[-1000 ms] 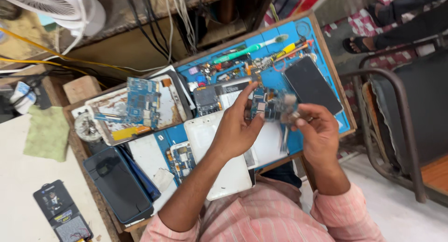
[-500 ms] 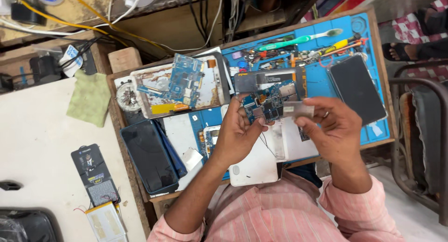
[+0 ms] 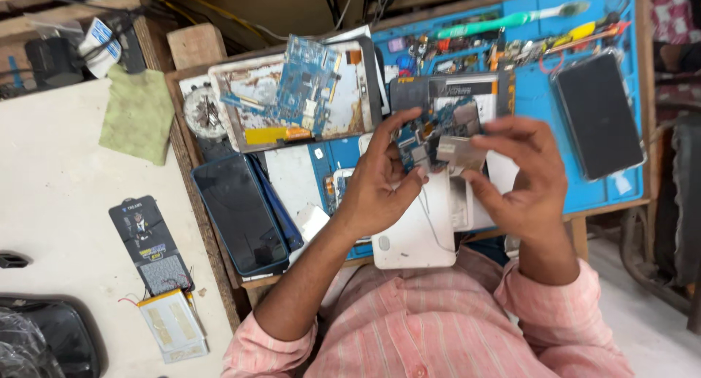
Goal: The person disassembles and reassembles multiple mobile phones on a cluttered workbench. They remove back covers, extract batteries, and handle circuit boards and connectors, occasionally using a toothbrush-like tool to clean components. The person repeatedly picks up, inspects, and places phone parts across the workspace.
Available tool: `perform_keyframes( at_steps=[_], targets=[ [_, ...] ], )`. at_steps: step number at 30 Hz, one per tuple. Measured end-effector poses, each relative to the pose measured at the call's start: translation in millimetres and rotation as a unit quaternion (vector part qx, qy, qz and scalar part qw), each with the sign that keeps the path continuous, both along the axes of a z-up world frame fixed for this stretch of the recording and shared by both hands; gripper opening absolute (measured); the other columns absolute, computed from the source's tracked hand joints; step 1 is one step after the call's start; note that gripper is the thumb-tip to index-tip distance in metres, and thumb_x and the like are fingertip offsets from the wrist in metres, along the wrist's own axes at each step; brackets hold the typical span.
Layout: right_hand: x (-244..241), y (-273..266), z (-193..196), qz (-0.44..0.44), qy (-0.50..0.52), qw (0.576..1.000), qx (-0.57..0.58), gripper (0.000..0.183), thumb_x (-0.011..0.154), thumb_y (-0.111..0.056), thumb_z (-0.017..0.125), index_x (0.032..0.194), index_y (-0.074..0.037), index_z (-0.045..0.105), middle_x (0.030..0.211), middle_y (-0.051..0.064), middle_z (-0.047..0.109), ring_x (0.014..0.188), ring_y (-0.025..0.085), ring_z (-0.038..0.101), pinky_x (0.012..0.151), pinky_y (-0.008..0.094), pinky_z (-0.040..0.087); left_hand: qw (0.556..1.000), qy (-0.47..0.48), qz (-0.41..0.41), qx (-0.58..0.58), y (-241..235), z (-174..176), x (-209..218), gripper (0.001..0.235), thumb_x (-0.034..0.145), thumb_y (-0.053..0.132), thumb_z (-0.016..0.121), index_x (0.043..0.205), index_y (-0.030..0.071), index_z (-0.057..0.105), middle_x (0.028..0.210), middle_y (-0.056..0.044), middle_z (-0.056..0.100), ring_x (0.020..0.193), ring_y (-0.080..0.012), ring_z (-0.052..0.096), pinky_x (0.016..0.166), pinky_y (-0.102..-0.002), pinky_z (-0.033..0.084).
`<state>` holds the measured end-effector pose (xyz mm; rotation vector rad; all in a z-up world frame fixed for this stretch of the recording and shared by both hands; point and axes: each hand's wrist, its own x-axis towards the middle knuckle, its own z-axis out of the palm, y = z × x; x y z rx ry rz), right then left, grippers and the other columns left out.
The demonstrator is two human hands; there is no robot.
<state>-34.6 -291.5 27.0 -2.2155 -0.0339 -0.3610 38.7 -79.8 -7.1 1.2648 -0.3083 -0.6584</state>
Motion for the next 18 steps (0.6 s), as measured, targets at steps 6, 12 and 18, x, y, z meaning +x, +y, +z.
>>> perform_keyframes(
  at_steps=[6, 12, 18],
  targets=[
    [4, 1, -25, -0.043, -0.01, 0.993, 0.113, 0.041, 0.088, 0.007, 0.084, 0.126, 0.001, 0.068, 0.124, 0.007, 0.057, 0.114, 0.014, 0.06, 0.103, 0.026, 0.049, 0.999, 0.033, 0.006, -0.039, -7, -9, 6, 0.065, 0.099, -0.005, 0.06, 0.154, 0.01, 0.031, 0.115, -0.013, 0.067, 0.102, -0.0143, 0.071, 0.085, -0.028, 0.06],
    [-3, 8, -34, -0.12, -0.015, 0.971, 0.204, 0.045, 0.096, 0.01, 0.085, 0.136, 0.005, 0.066, 0.108, 0.002, 0.06, 0.093, 0.006, 0.053, 0.086, 0.017, 0.046, 0.996, 0.019, 0.059, -0.06, 0, -21, -2, 0.05, 0.096, -0.004, 0.062, 0.136, 0.008, 0.035, 0.118, -0.012, 0.066, 0.095, -0.0099, 0.065, 0.071, -0.026, 0.057],
    [4, 34, -18, -0.198, -0.045, 0.957, 0.206, 0.043, 0.08, -0.003, 0.084, 0.118, -0.003, 0.063, 0.108, -0.001, 0.065, 0.1, 0.005, 0.064, 0.102, 0.026, 0.051, 0.99, -0.025, 0.125, -0.059, -3, -30, -3, 0.045, 0.095, -0.003, 0.068, 0.128, 0.005, 0.039, 0.113, -0.014, 0.065, 0.097, -0.0106, 0.063, 0.075, -0.026, 0.053]
  ],
)
